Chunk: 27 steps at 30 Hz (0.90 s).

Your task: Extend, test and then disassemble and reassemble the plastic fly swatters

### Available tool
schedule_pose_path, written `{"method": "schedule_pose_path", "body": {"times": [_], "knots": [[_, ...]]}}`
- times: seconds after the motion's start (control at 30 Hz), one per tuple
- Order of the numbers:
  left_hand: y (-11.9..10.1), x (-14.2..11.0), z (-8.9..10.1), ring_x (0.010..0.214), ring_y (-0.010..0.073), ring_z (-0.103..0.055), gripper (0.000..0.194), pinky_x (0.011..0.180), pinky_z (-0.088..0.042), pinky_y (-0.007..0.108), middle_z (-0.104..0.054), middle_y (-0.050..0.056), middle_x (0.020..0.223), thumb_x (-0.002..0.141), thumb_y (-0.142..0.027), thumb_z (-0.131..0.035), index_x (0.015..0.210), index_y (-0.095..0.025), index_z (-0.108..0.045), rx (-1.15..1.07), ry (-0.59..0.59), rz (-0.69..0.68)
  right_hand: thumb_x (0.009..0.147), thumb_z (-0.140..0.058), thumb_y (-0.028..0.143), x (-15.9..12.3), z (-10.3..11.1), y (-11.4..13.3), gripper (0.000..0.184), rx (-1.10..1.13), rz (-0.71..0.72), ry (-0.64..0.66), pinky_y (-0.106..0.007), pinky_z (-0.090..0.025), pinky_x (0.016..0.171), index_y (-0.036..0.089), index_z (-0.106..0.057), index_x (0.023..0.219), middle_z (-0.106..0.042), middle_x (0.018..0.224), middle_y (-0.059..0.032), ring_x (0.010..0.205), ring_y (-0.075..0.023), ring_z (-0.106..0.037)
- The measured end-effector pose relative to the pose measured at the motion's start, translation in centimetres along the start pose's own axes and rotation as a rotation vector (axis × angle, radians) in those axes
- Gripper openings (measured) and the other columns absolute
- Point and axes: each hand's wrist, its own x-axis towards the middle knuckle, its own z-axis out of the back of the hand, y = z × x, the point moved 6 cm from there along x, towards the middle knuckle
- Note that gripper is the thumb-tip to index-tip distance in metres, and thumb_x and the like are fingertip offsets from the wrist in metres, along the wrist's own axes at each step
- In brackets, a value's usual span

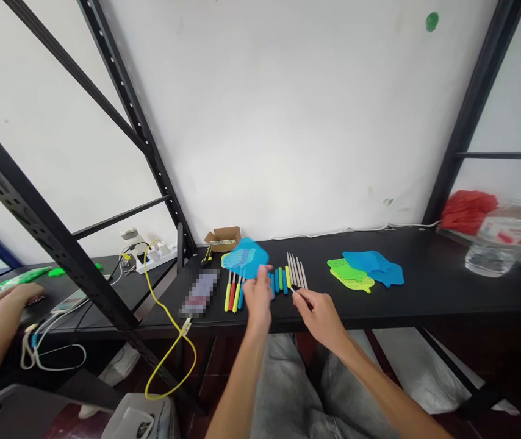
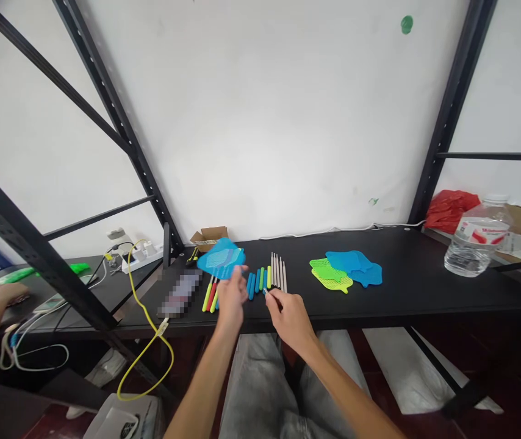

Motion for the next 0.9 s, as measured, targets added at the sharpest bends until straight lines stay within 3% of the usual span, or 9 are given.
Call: {"method": "schedule_pose_path", "body": {"times": [0.07, 0.17, 0.33, 0.47, 0.57, 0.63, 0.73, 0.8, 0.9], "knots": [[-1.9, 1.0, 1.7, 0.043, 0.0029, -0.018, 0.047, 0.039, -0.014, 0.017, -0.026, -0.010, 0.054, 0.075, -0.056, -0.067, 0.090, -0.011, -0.065, -0.049, -0.075, -0.080, 0.093, -0.041, 0.043, 0.4, 0.8, -2.0, 0.037, -0.044, -0.078, -0.043, -0.027, -0.032, 0.051, 0.023, -0.058, 0.068, -0.051, 0.052, 0.0006, 0.049, -0.0166, -0.048], [-3.0, 1.1, 2.0, 0.043, 0.0030, -0.017, 0.047, 0.040, -0.014, 0.017, -0.024, -0.010, 0.055, 0.077, -0.056, -0.066, 0.092, -0.011, -0.066, -0.016, 0.055, -0.091, 0.091, -0.040, 0.044, 3.1, 2.3, -6.3, 0.036, -0.082, -0.233, -0.115, -0.027, -0.038, 0.051, 0.021, -0.065, 0.079, -0.062, 0.060, -0.0011, 0.052, -0.0177, -0.056], [0.1, -1.1, 1.5, 0.044, 0.0036, -0.018, 0.050, 0.041, -0.013, 0.018, -0.026, -0.009, 0.054, 0.079, -0.058, -0.063, 0.092, -0.010, -0.067, 0.032, 0.154, 0.018, 0.087, -0.047, 0.041, 8.1, 3.3, -10.6, 0.038, -0.226, -0.363, -0.207, -0.033, -0.048, 0.067, 0.015, -0.066, 0.106, -0.073, 0.088, -0.0107, 0.076, -0.0236, -0.067], [1.6, -1.6, 1.0, 0.045, 0.0041, -0.020, 0.051, 0.042, -0.014, 0.019, -0.029, -0.008, 0.054, 0.082, -0.059, -0.059, 0.092, -0.009, -0.068, 0.122, 0.204, 0.021, 0.086, -0.050, 0.041, 7.7, 2.8, -10.1, 0.043, -0.288, -0.321, -0.165, -0.043, -0.046, 0.089, 0.013, -0.064, 0.116, -0.068, 0.113, -0.0181, 0.105, -0.0315, -0.063], [1.6, -2.0, -0.2, 0.045, 0.0056, -0.025, 0.051, 0.045, -0.019, 0.020, -0.033, -0.006, 0.052, 0.084, -0.058, -0.056, 0.088, -0.009, -0.070, 0.243, 0.273, -0.026, 0.087, -0.051, 0.045, 5.9, 2.7, -8.2, 0.044, -0.182, -0.233, -0.155, -0.046, -0.044, 0.096, 0.015, -0.064, 0.117, -0.063, 0.123, -0.0169, 0.111, -0.0316, -0.060], [1.5, -2.6, -1.9, 0.048, 0.0074, -0.031, 0.051, 0.048, -0.025, 0.021, -0.039, -0.004, 0.052, 0.086, -0.057, -0.053, 0.084, -0.010, -0.072, 0.337, 0.376, -0.063, 0.087, -0.053, 0.049, 4.9, 2.1, -7.0, 0.048, 0.066, -0.226, -0.085, -0.044, -0.049, 0.089, 0.017, -0.060, 0.123, -0.068, 0.111, -0.0138, 0.102, -0.0288, -0.064], [1.4, -3.7, -4.5, 0.053, 0.0101, -0.040, 0.051, 0.052, -0.030, 0.022, -0.050, -0.001, 0.056, 0.090, -0.055, -0.047, 0.080, -0.011, -0.072, 0.465, 0.547, -0.140, 0.083, -0.061, 0.051, 4.3, 1.4, -5.7, 0.061, 0.425, -0.267, 0.025, -0.036, -0.054, 0.065, 0.019, -0.049, 0.134, -0.068, 0.082, -0.0052, 0.070, -0.0219, -0.066], [0.9, -3.9, -4.7, 0.056, 0.0121, -0.047, 0.052, 0.055, -0.032, 0.022, -0.057, 0.001, 0.061, 0.091, -0.055, -0.044, 0.078, -0.013, -0.072, 0.598, 0.568, -0.198, 0.078, -0.067, 0.049, 4.7, 2.9, -5.9, 0.067, 0.451, -0.281, -0.040, -0.031, -0.051, 0.054, 0.019, -0.048, 0.135, -0.064, 0.073, -0.0012, 0.057, -0.0182, -0.061], [-0.3, -2.6, -1.7, 0.065, 0.0165, -0.057, 0.046, 0.059, -0.035, 0.023, -0.065, 0.002, 0.069, 0.091, -0.056, -0.044, 0.086, -0.020, -0.073, 0.926, 0.419, -0.234, 0.076, -0.067, 0.048, 5.5, 8.2, -8.5, 0.062, 0.243, -0.307, -0.243, -0.030, -0.049, 0.051, 0.017, -0.054, 0.129, -0.065, 0.074, -0.0029, 0.056, -0.0183, -0.062]]}}
